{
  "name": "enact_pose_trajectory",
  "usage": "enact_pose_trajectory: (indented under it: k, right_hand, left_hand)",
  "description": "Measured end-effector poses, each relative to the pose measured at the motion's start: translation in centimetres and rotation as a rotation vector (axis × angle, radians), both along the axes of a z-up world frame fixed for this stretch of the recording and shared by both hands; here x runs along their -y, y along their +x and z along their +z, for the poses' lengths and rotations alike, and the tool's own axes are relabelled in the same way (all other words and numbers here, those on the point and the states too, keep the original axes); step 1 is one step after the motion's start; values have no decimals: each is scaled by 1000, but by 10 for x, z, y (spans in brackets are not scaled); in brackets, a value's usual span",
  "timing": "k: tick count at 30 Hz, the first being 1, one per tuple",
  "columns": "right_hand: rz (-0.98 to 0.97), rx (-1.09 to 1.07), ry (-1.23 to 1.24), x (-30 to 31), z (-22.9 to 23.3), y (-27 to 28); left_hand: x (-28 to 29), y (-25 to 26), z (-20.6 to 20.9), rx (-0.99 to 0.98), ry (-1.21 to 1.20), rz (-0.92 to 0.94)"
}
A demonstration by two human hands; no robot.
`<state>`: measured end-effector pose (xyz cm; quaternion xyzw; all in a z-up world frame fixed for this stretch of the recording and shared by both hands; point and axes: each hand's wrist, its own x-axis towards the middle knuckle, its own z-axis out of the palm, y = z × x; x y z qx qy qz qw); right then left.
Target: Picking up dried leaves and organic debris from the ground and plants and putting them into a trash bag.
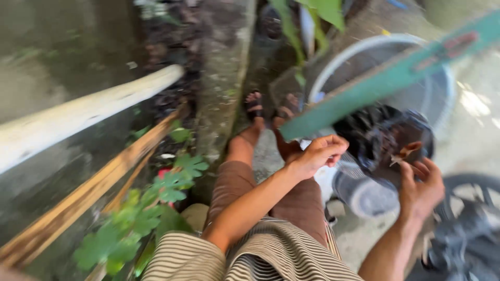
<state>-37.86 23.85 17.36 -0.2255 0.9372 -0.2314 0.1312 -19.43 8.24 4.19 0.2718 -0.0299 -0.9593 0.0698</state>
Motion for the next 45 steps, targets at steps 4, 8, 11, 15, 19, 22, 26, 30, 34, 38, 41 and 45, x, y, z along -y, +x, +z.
enact_pose_trajectory:
  k: [4,8,11,15,19,22,26,30,34,38,41,45]
  right_hand:
    - [112,-150,148,-1,-7,1]
    - [105,-88,70,16,-8,6]
    - [117,-55,17,26,-8,7]
    - [183,-105,31,38,-10,10]
    - [208,-138,28,44,-4,13]
    - [209,-158,4,66,8,24]
    - [204,-195,13,77,14,29]
    - [161,-186,30,74,11,31]
    - [165,-184,42,60,2,29]
    - [113,-161,42,52,-5,28]
    - [15,-95,27,41,-14,25]
    - [23,-86,72,37,-10,19]
  left_hand:
    - [52,26,1,197,-125,85]
    - [88,57,-33,222,-71,232]
    - [130,76,-51,384,-269,320]
    - [208,100,-71,468,-354,532]
    - [307,119,-84,635,-422,695]
    - [374,136,-127,710,-449,812]
    - [449,157,-235,853,-413,915]
    - [490,188,-245,1555,-1378,607]
    - [515,215,-255,1622,-1561,255]
    - [534,220,-234,1493,-1635,186]
    - [552,222,-240,1639,-1885,-38]
    - [551,236,-269,1713,-1839,-99]
